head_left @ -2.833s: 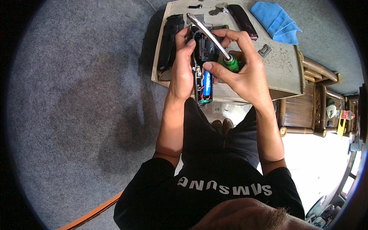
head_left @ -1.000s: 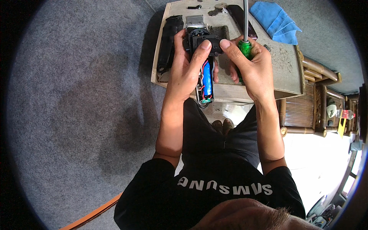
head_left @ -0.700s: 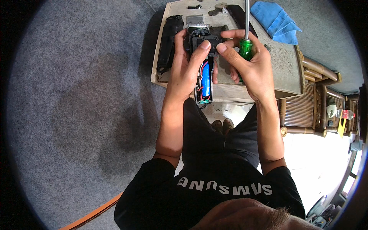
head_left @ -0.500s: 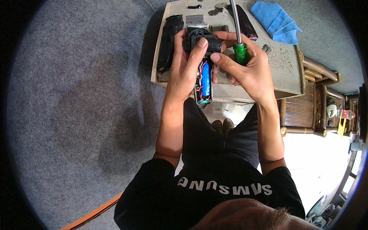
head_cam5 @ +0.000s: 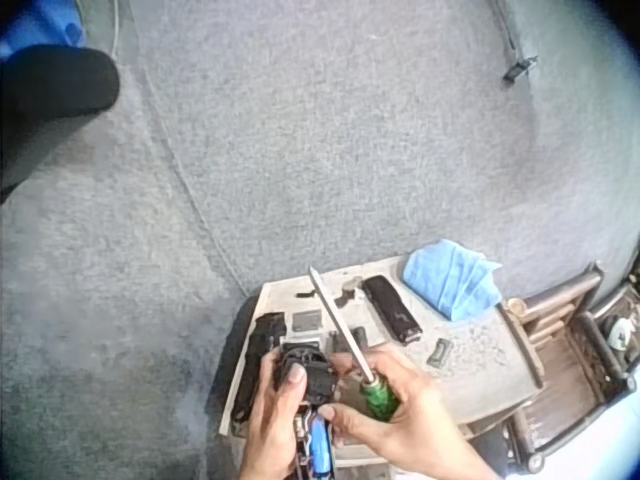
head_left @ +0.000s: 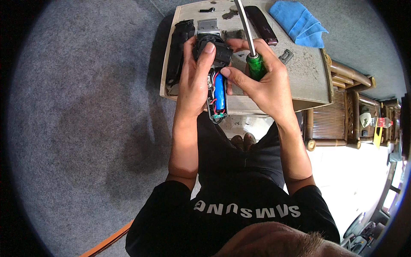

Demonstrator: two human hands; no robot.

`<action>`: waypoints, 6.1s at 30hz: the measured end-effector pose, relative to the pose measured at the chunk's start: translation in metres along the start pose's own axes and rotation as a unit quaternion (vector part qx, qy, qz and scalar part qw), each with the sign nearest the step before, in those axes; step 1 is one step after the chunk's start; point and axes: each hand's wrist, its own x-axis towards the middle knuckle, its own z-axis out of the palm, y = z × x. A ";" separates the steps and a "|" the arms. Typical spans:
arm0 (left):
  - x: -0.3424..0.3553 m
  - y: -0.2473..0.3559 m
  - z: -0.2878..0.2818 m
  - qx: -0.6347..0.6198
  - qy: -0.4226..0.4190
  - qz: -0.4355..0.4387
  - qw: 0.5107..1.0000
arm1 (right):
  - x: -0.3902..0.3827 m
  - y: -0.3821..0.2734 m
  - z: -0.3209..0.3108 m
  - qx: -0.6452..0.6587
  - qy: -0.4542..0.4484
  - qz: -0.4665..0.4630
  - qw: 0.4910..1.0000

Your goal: The person disassembles and attempts to repair a hair clipper by using a screwdriver to remove internal screws and components while holding the device open.

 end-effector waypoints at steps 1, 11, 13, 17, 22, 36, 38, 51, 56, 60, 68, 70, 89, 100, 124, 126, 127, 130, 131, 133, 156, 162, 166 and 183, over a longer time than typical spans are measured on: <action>0.000 0.000 0.001 0.001 0.005 0.001 1.000 | 0.000 0.001 0.001 0.013 0.011 -0.016 1.000; 0.000 -0.002 -0.002 0.025 0.005 0.009 1.000 | -0.002 0.004 0.003 0.039 0.000 -0.009 0.999; 0.001 -0.004 -0.004 0.039 -0.005 0.014 0.999 | -0.003 0.001 0.003 0.035 -0.001 0.002 0.999; 0.002 -0.009 -0.007 0.003 -0.009 0.034 0.999 | -0.004 -0.002 0.005 0.037 0.008 0.024 0.999; 0.002 -0.012 -0.009 -0.034 -0.056 0.036 0.997 | -0.004 -0.005 0.006 0.006 0.016 0.057 0.998; 0.011 -0.028 -0.017 0.026 -0.036 0.103 0.994 | -0.003 0.006 0.013 -0.112 0.059 -0.089 0.988; 0.011 -0.027 -0.015 0.020 -0.028 0.098 0.995 | -0.003 0.004 0.013 -0.110 0.045 -0.074 0.990; 0.003 -0.018 -0.009 0.012 -0.025 0.068 0.997 | -0.004 0.004 0.012 -0.092 0.035 -0.078 0.992; 0.000 -0.016 -0.010 0.032 -0.017 0.068 0.997 | -0.004 0.007 0.011 -0.093 0.027 -0.115 0.989; 0.000 -0.016 -0.010 0.047 -0.018 0.074 0.996 | -0.005 0.007 0.009 -0.097 0.019 -0.108 0.989; 0.004 -0.023 -0.014 0.070 -0.060 0.107 0.990 | -0.004 -0.005 0.006 -0.116 0.027 -0.127 0.985; 0.004 -0.023 -0.017 0.102 -0.057 0.113 0.987 | -0.003 -0.004 0.007 -0.094 0.013 -0.132 0.987; 0.004 -0.022 -0.015 0.098 -0.076 0.137 0.983 | -0.004 -0.001 0.007 -0.072 -0.007 -0.132 0.989; -0.008 0.001 -0.004 0.004 -0.073 0.001 0.997 | -0.006 -0.002 0.003 0.039 0.041 0.009 0.998; -0.004 -0.009 -0.008 -0.010 -0.090 0.047 0.995 | 0.002 -0.010 -0.001 0.090 -0.026 0.131 0.987; -0.003 -0.008 -0.011 -0.021 -0.091 0.032 0.995 | 0.001 -0.006 0.000 0.080 -0.011 0.109 0.991; -0.003 -0.008 -0.012 -0.033 -0.093 0.017 0.995 | 0.001 -0.005 0.000 0.080 -0.011 0.109 0.991; -0.005 -0.007 -0.010 -0.020 -0.087 0.028 0.996 | 0.001 -0.004 0.001 0.060 -0.007 0.105 0.993; -0.005 -0.008 -0.009 -0.020 -0.087 0.028 0.996 | 0.001 -0.004 0.001 0.062 -0.007 0.103 0.993; -0.005 -0.010 -0.008 -0.008 -0.089 0.061 0.994 | 0.000 -0.004 0.001 0.064 -0.008 0.102 0.993; -0.003 -0.017 -0.013 0.011 -0.091 0.082 0.992 | -0.002 -0.004 0.001 0.061 -0.005 0.111 0.992; -0.005 -0.012 -0.010 -0.018 -0.091 0.063 0.994 | -0.002 -0.001 0.003 0.050 0.003 0.085 0.995; -0.007 -0.010 -0.006 -0.017 -0.073 0.058 0.995 | -0.002 -0.002 0.002 0.052 0.002 0.086 0.995; -0.004 -0.017 -0.011 0.005 -0.094 0.085 0.992 | -0.003 0.000 0.002 0.049 0.007 0.073 0.996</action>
